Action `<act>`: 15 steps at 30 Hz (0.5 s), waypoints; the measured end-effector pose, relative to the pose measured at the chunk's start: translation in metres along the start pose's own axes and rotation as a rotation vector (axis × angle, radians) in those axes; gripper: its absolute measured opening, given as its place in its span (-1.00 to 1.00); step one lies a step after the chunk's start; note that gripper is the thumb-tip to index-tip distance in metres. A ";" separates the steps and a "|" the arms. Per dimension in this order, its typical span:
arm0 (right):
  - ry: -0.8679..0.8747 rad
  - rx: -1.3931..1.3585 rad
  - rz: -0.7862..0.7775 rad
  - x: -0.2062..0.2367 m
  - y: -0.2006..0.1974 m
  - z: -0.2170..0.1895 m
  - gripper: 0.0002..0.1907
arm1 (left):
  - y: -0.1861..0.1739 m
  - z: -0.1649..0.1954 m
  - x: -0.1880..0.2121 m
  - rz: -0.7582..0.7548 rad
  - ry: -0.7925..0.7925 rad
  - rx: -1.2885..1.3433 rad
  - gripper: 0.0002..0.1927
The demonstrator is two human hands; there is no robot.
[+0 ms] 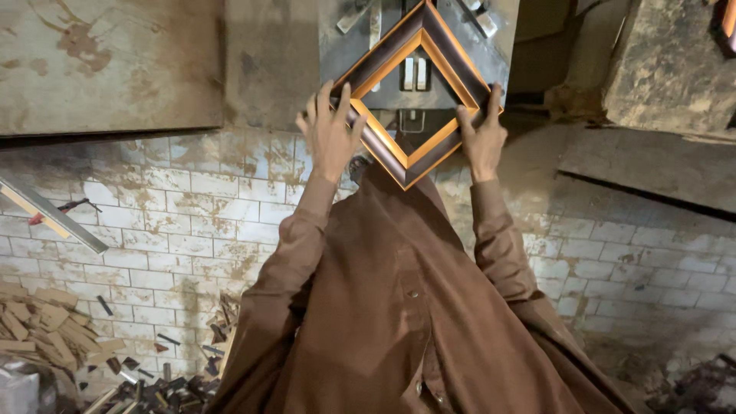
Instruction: The person places wooden picture frame corners into a v-nail joining machine, presses the machine to drive fasteners into the joints, then sets the joined frame onto a stack of completed frames on the workbench, repeating the process for successive frames.
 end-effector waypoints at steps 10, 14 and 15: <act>-0.245 0.429 0.360 -0.058 -0.022 -0.081 -0.33 | 0.026 0.004 -0.104 0.041 0.026 0.070 -0.55; -0.391 0.279 0.230 -0.070 -0.015 -0.120 -0.39 | 0.017 0.009 -0.124 0.087 0.076 0.006 -0.52; -0.462 0.285 0.257 -0.069 -0.014 -0.131 -0.40 | 0.013 0.010 -0.125 0.117 0.088 -0.026 -0.51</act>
Point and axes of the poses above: each hand's wrist, its own x-axis away from the middle knuckle, its own y-axis out of the palm, z = x × y, the point moved 8 cm from there along -x, towards the middle knuckle, and after that the axes turned 7 degrees about y, right-handed, at the moved point
